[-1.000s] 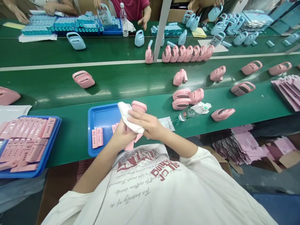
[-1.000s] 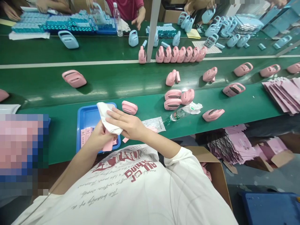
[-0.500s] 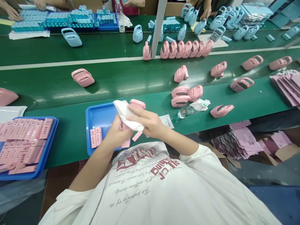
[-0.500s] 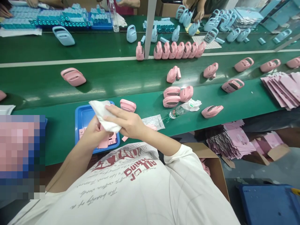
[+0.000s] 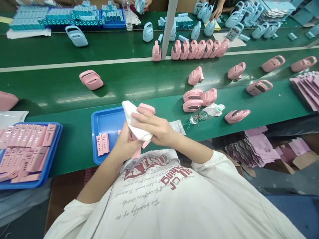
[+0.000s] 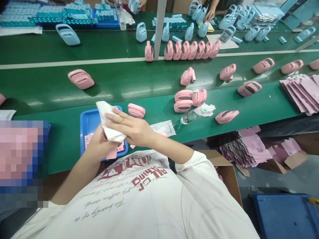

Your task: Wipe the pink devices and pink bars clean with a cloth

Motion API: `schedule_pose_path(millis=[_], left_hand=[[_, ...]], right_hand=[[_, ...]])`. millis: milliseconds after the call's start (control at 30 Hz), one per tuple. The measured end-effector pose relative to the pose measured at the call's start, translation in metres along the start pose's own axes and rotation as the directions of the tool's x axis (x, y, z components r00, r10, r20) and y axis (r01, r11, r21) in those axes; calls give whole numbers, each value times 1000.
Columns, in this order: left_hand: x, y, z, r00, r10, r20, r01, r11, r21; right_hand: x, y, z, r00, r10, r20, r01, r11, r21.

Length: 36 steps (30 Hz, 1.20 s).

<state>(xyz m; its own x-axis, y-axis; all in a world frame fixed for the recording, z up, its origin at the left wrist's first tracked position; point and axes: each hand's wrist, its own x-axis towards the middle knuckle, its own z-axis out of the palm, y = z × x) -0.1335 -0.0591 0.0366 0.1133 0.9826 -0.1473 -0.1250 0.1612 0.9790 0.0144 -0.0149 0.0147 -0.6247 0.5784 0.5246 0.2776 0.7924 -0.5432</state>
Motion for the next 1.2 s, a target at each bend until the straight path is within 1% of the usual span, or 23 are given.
schedule_pose_path(millis=[100,133,233,267,300,333,367,400,433,467,500,533,600,633,700,733,800,900,967,1000,1067,1133,1200], left_hand=[[1,-1,-2,1000,-21,-5,21,999,31],[1,-3,-3,1000,-25,-7,25,999,23],[1,-6,-6,999,-23,-24,23,1000,-9],[0,-5,-7,999,-32,-28,32,999,-10],[-1,-4,-7,998,-42,-35,42,999,-11],[-2,-2,-7,998,-53,-42,53,998,-17],[-3,0,-6,997,-62,-44,61,998,-33],[-3,3,-5,997,-65,-47,62,996,-63],[-2,6,-4,997,-60,-51,55,993,-102],[0,8,-3,997,-55,-61,45,988,-148],[3,9,-3,996,-48,-78,32,980,-197],[7,10,-3,993,-32,-110,4,969,-246],[17,9,-7,978,26,-209,-95,941,-326],[21,8,-9,963,59,-262,-152,924,-351],[28,7,-14,934,112,-338,-243,894,-375],[29,7,-16,925,128,-358,-270,885,-380],[30,7,-19,911,151,-383,-305,873,-381],[29,6,-19,896,181,-405,-341,865,-367],[27,5,-17,892,187,-411,-349,863,-366],[27,4,-16,892,185,-412,-349,861,-369],[26,2,-15,890,175,-422,-348,858,-378],[27,2,-14,884,163,-437,-348,855,-385],[27,4,-16,877,152,-456,-350,853,-388]], right_hand=[[2,5,1,999,22,-41,-22,1000,-2],[2,5,1,998,10,-59,-11,1000,-3],[1,9,-1,992,-94,-80,98,994,43],[-1,13,-3,991,-73,-109,81,994,67],[-2,17,-6,988,8,-157,7,996,91],[-3,22,-10,967,140,-212,-117,986,116],[-5,26,-14,920,291,-264,-261,955,144],[-6,30,-17,858,420,-297,-384,907,174],[-8,33,-19,808,505,-303,-464,863,201],[-9,34,-19,786,547,-288,-499,836,228],[-11,34,-18,792,558,-249,-502,826,255],[-13,31,-16,816,548,-184,-489,824,286],[-18,23,-9,860,511,21,-482,797,363],[-20,18,-5,860,489,148,-503,762,408],[-22,8,4,815,454,359,-579,654,487],[-23,3,7,786,453,420,-618,591,519],[-21,-5,15,732,502,461,-677,460,574],[-15,-15,24,650,602,463,-711,267,650],[-9,-19,30,624,632,460,-695,180,696],[-7,-20,33,619,642,453,-684,157,712],[-4,-22,37,610,665,431,-671,144,727],[-4,-23,41,605,680,414,-670,154,726],[-6,-21,43,615,674,411,-675,179,716]])
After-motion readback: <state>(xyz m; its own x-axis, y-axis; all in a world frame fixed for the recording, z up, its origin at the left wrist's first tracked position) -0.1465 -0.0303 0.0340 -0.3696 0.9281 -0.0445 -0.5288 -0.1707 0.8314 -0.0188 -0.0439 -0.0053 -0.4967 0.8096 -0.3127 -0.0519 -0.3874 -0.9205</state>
